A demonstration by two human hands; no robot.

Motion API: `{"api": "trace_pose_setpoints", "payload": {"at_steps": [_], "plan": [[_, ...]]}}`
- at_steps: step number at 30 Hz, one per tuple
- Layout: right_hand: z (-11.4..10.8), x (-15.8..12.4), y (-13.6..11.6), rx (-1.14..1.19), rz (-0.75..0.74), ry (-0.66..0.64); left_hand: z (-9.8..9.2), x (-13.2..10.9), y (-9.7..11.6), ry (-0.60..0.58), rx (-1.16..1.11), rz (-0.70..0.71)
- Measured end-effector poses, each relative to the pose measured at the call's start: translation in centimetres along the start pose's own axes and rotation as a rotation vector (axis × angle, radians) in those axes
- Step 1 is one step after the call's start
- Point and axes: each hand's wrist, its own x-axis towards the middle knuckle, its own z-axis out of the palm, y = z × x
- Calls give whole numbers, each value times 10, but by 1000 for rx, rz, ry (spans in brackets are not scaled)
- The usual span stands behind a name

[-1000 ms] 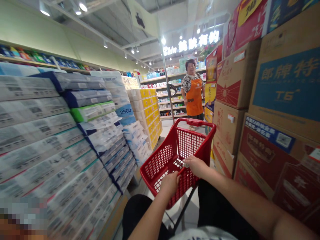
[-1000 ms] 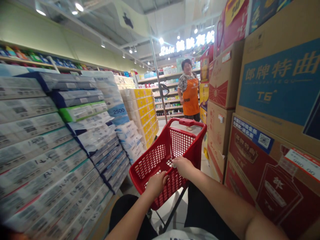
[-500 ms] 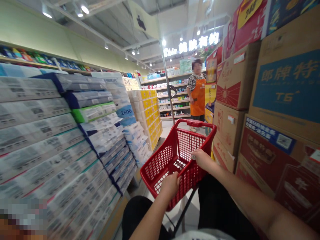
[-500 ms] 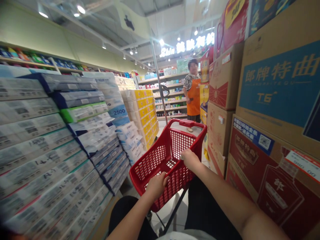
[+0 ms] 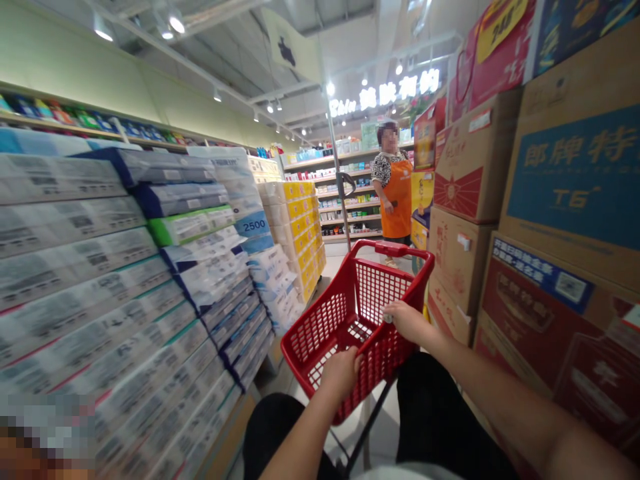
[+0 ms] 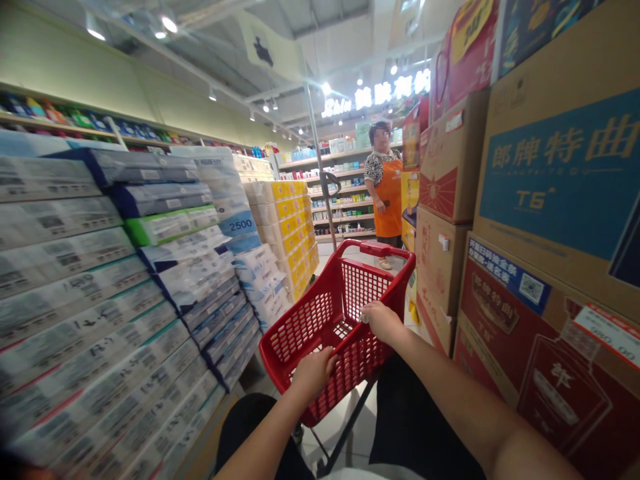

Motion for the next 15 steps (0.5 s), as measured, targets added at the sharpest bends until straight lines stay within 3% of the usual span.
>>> {"api": "trace_pose_setpoints", "payload": {"at_steps": [3, 7, 11, 15], "plan": [[-2, 2, 8, -30, 21, 80, -1, -1, 0, 15, 1, 9], [-8, 5, 19, -58, -83, 36, -2, -1, 1, 12, 9, -3], [-15, 7, 28, -91, -3, 189, -4, -2, 3, 5, 9, -10], [-15, 5, 29, -65, -126, 111, -5, -2, 4, 2, 3, -28]]}}
